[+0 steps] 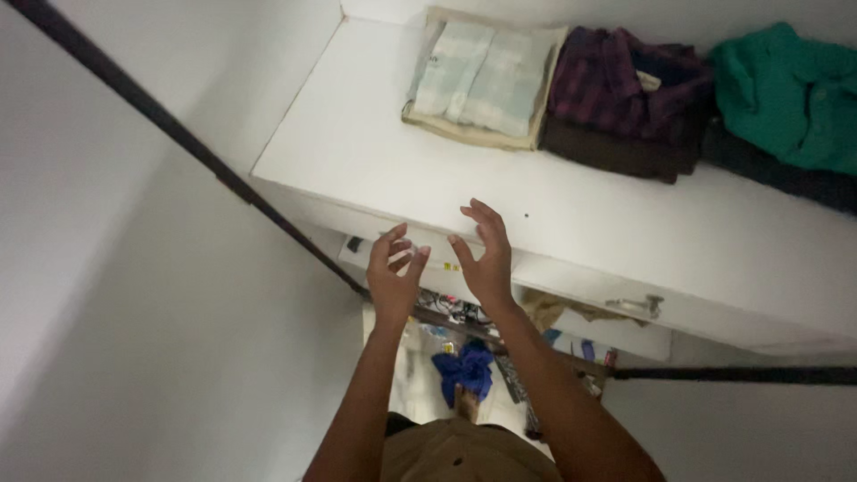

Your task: The person folds several shirts on a desk and places them into a wardrobe shelf. The person handles a teal polo, a plaid shirt, a light checkered shirt, and a blue shirt, folding each by hand and stacking them in the wardrobe.

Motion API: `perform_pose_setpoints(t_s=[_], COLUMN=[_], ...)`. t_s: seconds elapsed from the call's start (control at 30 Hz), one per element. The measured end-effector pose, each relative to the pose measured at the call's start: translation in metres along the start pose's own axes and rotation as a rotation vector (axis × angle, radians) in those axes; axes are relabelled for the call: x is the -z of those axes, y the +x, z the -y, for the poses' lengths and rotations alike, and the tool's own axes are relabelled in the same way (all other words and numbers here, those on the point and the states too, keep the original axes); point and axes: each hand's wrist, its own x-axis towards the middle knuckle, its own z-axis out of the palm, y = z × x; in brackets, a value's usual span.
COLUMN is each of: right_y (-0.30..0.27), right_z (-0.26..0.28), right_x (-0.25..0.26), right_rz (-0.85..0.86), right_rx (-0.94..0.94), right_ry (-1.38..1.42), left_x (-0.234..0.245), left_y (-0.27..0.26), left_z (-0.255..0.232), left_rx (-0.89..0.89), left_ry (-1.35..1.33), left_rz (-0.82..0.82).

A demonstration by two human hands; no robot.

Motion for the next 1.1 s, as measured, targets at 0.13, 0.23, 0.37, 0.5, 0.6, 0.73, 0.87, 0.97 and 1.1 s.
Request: perform_pose_setpoints(t_s=[0.13,0.23,0.37,0.5,0.6,0.73,0.87,0.97,1.1], right_y=[-0.022,-0.042,-0.076,-0.119,-0.159,-0.215,-0.266,-0.284,-0.327], right_z=[0.02,0.036,0.058,0.082,0.102,0.132,0.167,0.187,0.196], right_x=[0.007,0.009,0.007,0.001,-0.004,-0.005,0.003,-0.002,0.002], right_rz=[0.037,0.071,0.044,0.017,-0.016,0.001,0.021,0.037,0.089], right_rx=[-0.116,-0.189,-0.178,-0.182,-0.127,-0.074,-0.085,-0.096,-0.08], right_ry=[0.177,0.224,0.302,0.335,0.367,0.337,0.321,0.359,0.385], left_x=[0.02,0.035,0.056,0.086,0.108,0.138,0.17,0.197,0.227], left_y=[-0.021,-0.04,-0.065,-0.096,-0.129,-0.181,-0.236,-0.257,-0.305], left_z=[-0.007,-0.019,-0.033,-0.038,-0.041,-0.045,-0.058,-0.07,-0.07], left_rx=[-0.017,-0.026,0.012,-0.072,-0.099,-0.101,-0.061,-0.103,-0.08], left_ry=[-0.045,-0.046,-0.123,-0.191,-0.186,-0.26,-0.269,-0.296,-0.296], left_rz=[0.014,0.015,0.018,0.048,0.063,0.101,0.114,0.124,0.041])
